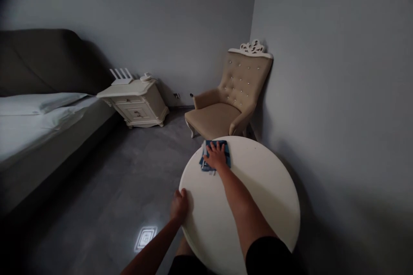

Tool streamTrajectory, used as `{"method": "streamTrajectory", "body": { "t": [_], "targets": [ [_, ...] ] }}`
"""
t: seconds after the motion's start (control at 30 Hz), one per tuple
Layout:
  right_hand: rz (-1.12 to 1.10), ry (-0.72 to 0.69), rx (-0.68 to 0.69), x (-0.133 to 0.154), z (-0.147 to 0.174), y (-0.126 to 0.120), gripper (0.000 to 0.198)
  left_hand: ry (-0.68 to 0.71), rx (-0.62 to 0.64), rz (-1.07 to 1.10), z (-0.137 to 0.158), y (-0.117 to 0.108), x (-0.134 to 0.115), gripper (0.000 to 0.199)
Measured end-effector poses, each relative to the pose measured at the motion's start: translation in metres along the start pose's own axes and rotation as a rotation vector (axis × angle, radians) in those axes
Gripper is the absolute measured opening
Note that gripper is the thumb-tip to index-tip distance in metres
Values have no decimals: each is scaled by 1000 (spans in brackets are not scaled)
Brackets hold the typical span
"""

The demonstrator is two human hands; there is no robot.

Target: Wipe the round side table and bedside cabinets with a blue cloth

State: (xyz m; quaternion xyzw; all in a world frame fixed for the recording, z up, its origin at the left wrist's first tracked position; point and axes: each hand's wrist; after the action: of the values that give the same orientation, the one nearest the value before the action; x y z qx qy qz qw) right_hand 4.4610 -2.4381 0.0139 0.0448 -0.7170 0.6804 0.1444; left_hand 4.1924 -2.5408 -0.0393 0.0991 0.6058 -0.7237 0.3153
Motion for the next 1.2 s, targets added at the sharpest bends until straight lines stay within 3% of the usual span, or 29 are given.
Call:
{"method": "streamTrajectory", "body": {
  "t": [0.1, 0.23, 0.3, 0.37, 0.43, 0.53, 0.63, 0.73, 0.83, 0.9, 0.97, 1.03, 1.1, 1.2],
  "targets": [
    [122, 170, -20, -85, 39, -28, 79, -32, 82, 34, 3, -5, -2, 53],
    [297, 432, -47, -199, 112, -58, 77, -46, 78, 66, 4, -8, -1, 51],
    [325, 547, -45, -236, 143, -69, 78, -47, 83, 77, 4, -9, 0, 50],
    [316, 628, -43, -249, 159, -78, 79, -44, 84, 85, 4, -10, -1, 50],
    [290, 673, -55, -236, 156, -84, 79, -45, 78, 88, 4, -11, -2, 49],
    [248, 616, -79, -180, 120, -80, 82, -46, 69, 80, 4, -10, -3, 48],
    [197, 432, -68, -95, 66, -56, 79, -36, 77, 67, 4, -8, -2, 49],
    [127, 208, -48, 4, 24, -16, 77, -40, 77, 61, 3, -7, -3, 50],
    [47, -5, -26, 95, 11, 25, 77, -57, 67, 34, 3, -7, -5, 50],
    [-19, -130, -9, 134, 15, 44, 76, -57, 72, 25, 3, -6, -7, 49],
    [-72, -193, -3, 146, 20, 52, 78, -50, 75, 25, 3, -5, -9, 48],
    [-86, -179, -15, 132, 23, 49, 80, -57, 64, 18, 4, -5, -10, 48],
    [-56, -115, -35, 94, 26, 37, 80, -65, 55, 8, 5, -5, -11, 48],
    [59, 59, -61, 5, 41, 6, 78, -44, 51, 14, 6, -6, -9, 48]
  ]
}}
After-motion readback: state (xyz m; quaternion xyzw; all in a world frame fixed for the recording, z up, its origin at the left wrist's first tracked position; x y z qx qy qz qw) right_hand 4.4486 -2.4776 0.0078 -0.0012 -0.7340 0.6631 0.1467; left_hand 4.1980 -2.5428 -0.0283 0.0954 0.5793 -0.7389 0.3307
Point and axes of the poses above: each hand's wrist, its own z-axis away from the middle knuckle, its own y-axis out of the palm, x = y × z, and after that the axes turned 7 degrees about -x, right-handed
